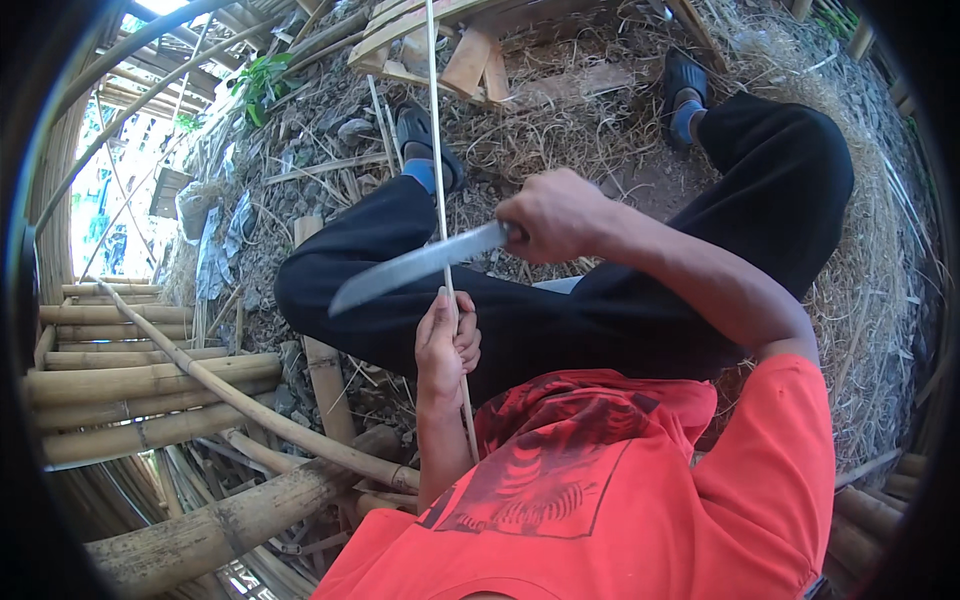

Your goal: The person shaves a long, thin stick using a large knife, holding the stick in their left hand and making repeated downward strokes with the blade held in their right hand.

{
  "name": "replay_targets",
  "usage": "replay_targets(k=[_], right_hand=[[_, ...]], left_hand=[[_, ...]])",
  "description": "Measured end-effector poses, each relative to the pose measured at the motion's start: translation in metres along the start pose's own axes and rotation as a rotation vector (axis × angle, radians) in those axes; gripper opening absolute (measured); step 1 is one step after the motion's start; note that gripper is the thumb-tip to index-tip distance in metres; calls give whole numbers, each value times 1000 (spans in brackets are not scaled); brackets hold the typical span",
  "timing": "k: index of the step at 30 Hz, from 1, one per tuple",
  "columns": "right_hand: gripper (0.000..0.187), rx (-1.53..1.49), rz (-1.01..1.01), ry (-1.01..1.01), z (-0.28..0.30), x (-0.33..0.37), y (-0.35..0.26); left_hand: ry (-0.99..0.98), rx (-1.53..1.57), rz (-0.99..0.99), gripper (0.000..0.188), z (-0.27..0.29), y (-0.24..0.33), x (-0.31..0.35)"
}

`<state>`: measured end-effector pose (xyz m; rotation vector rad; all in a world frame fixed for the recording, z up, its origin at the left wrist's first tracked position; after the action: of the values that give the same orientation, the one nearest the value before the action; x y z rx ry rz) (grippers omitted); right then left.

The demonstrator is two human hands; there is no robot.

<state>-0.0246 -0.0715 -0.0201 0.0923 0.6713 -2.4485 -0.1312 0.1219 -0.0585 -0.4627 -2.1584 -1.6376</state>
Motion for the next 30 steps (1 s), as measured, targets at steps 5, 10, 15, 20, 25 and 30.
replay_targets(k=[5,10,15,20,25,30], right_hand=[[17,24,65,-27,-31,4,-19],[16,51,6,-54,-33,2,-15],[17,88,-96,28,-27,-8,5],[17,122,-103,23,-23,-14,16],[19,157,-74,58,-18,-20,25],[20,161,-67,59,-17,-24,24]], left_hand=[[18,-30,-29,36,-3,-5,0],[25,-66,-50,36,-8,-8,2],[33,-103,-67,37,-12,-11,2],[77,-207,-124,37,-12,-11,3],[99,-244,-142,38,-10,-8,3],[117,-251,-135,39,-10,-7,4]])
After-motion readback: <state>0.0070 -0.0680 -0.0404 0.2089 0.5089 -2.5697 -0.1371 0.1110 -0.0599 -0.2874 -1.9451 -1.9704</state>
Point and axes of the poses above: each hand's wrist, its own x-axis away from the middle knuckle, its own z-axis out of the back of the hand, y = z × x, the point moved 4 cm from there along -x, towards the middle knuckle, and after that the axes turned 9 degrees about y, right-handed, at the moved point
